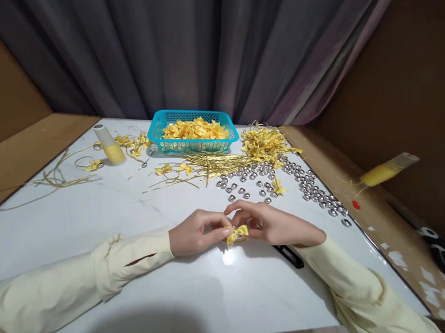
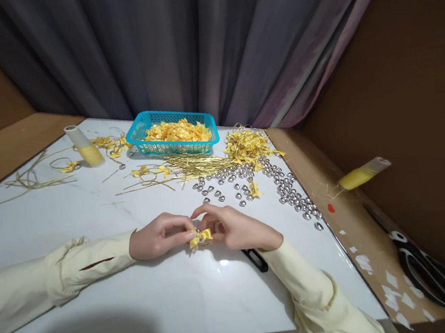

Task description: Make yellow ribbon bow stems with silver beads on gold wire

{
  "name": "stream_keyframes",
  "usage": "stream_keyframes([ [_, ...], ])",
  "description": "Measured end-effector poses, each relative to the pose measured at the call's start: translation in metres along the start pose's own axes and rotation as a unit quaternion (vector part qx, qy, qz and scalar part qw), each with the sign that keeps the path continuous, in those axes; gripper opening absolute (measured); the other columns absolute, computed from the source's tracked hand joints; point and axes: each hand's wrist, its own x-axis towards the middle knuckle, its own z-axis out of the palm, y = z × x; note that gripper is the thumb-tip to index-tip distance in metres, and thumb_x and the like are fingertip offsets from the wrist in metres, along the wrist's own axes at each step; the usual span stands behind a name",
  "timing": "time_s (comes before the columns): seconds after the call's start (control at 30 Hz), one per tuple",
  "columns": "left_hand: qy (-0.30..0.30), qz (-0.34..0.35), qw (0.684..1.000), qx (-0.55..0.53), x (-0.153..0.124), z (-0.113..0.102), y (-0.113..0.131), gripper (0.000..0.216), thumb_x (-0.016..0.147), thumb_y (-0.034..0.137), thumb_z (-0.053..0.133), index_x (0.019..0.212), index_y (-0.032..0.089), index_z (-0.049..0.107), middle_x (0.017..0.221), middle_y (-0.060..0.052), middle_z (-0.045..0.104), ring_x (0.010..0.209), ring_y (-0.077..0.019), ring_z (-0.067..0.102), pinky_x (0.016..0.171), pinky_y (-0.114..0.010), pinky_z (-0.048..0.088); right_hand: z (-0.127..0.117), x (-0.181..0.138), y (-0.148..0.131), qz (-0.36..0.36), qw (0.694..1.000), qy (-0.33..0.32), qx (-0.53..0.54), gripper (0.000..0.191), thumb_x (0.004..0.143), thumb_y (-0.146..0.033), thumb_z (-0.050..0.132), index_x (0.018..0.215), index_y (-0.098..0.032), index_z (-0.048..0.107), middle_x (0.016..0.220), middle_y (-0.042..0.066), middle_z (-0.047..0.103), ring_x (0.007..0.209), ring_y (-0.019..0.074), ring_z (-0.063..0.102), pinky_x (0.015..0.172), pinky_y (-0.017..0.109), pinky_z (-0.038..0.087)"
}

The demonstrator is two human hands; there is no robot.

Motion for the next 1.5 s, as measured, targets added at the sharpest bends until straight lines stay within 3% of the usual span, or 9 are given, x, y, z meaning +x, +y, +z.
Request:
stream_keyframes([
  [0.2,0.008,-0.008,1.000,0.018,0.000,0.000,0.000,0.026,0.087,0.030,0.049,0.075,0.010,0.061,0.072,-0.008,0.067,0.066,-0.0131,0.059,0.065,-0.023,0.047,0.000,0.004,0.001,0.044,0.997,0.034,-0.059,0.015,0.081,-0.013,0.049,0.084,-0.014,0.063,0.063,0.000,0.061,0.055,0.0095,0.049,0.054,0.020,0.037],
  [0.37,0.010,-0.023,1.000,0.019,0.001,0.000,-0.001,0.024,0.086,0.029,0.049,0.076,0.010,0.060,0.072,-0.009,0.067,0.065,-0.0140,0.060,0.065,-0.024,0.048,-0.006,0.003,-0.003,0.067,0.991,0.091,-0.070,0.027,0.087,-0.030,0.049,0.070,-0.013,0.063,0.051,-0.002,0.050,0.048,0.0086,0.042,0.050,0.021,0.034],
  [0.47,0.016,-0.013,0.999,0.024,0.000,0.000,-0.001,0.024,0.086,0.028,0.049,0.075,0.010,0.060,0.071,-0.008,0.066,0.064,-0.0135,0.059,0.064,-0.023,0.047,-0.007,0.002,-0.003,0.077,0.993,0.092,-0.024,0.022,0.087,-0.027,0.048,0.079,-0.014,0.064,0.056,-0.002,0.054,0.048,0.0082,0.043,0.051,0.021,0.035],
  [0.53,0.027,0.003,0.999,0.045,0.000,0.000,-0.001,0.023,0.086,0.026,0.048,0.074,0.010,0.060,0.069,-0.007,0.066,0.062,-0.0125,0.057,0.063,-0.022,0.045,-0.006,0.001,-0.001,0.074,0.996,0.039,0.031,0.017,0.083,-0.018,0.052,0.096,-0.015,0.062,0.070,0.000,0.061,0.055,0.0086,0.049,0.054,0.021,0.039],
  [0.63,0.031,0.033,0.995,0.093,-0.002,0.001,0.000,0.022,0.086,0.024,0.047,0.075,0.010,0.060,0.068,-0.007,0.064,0.060,-0.0115,0.055,0.060,-0.021,0.043,-0.002,0.002,0.002,0.061,0.993,-0.018,0.096,0.033,0.076,-0.011,0.055,0.109,-0.016,0.055,0.086,0.003,0.065,0.069,0.0102,0.057,0.063,0.022,0.044],
  [0.87,0.012,0.067,0.986,0.150,-0.004,0.001,0.004,0.024,0.088,0.025,0.042,0.076,0.013,0.059,0.068,-0.006,0.063,0.058,-0.0104,0.052,0.058,-0.020,0.041,0.006,0.007,0.005,0.075,0.991,-0.025,0.110,0.017,0.076,-0.018,0.058,0.092,-0.013,0.059,0.073,0.001,0.062,0.064,0.0099,0.054,0.060,0.021,0.043],
  [1.23,0.047,-0.018,0.999,-0.007,0.000,-0.001,-0.001,0.032,0.084,0.039,0.052,0.073,0.010,0.058,0.065,-0.004,0.060,0.060,-0.0107,0.051,0.059,-0.021,0.043,0.007,0.008,0.003,0.117,0.981,-0.044,0.150,0.019,0.074,-0.031,0.064,0.077,-0.013,0.061,0.059,-0.004,0.052,0.054,0.0071,0.044,0.052,0.018,0.035],
  [1.37,0.043,-0.032,0.998,-0.042,0.000,-0.001,-0.002,0.034,0.083,0.043,0.054,0.073,0.011,0.058,0.066,-0.004,0.061,0.061,-0.0115,0.054,0.060,-0.022,0.045,0.005,0.009,-0.001,0.128,0.986,-0.029,0.107,0.024,0.078,-0.035,0.059,0.071,-0.012,0.061,0.052,-0.004,0.050,0.047,0.0059,0.039,0.046,0.018,0.029],
  [1.5,0.040,-0.038,0.997,-0.058,0.000,-0.001,-0.003,0.032,0.083,0.041,0.055,0.074,0.010,0.059,0.066,-0.004,0.062,0.062,-0.0123,0.056,0.062,-0.023,0.046,0.004,0.008,-0.001,0.119,0.992,0.006,0.052,0.023,0.082,-0.027,0.051,0.072,-0.012,0.064,0.052,-0.003,0.052,0.047,0.0065,0.038,0.046,0.019,0.028],
])
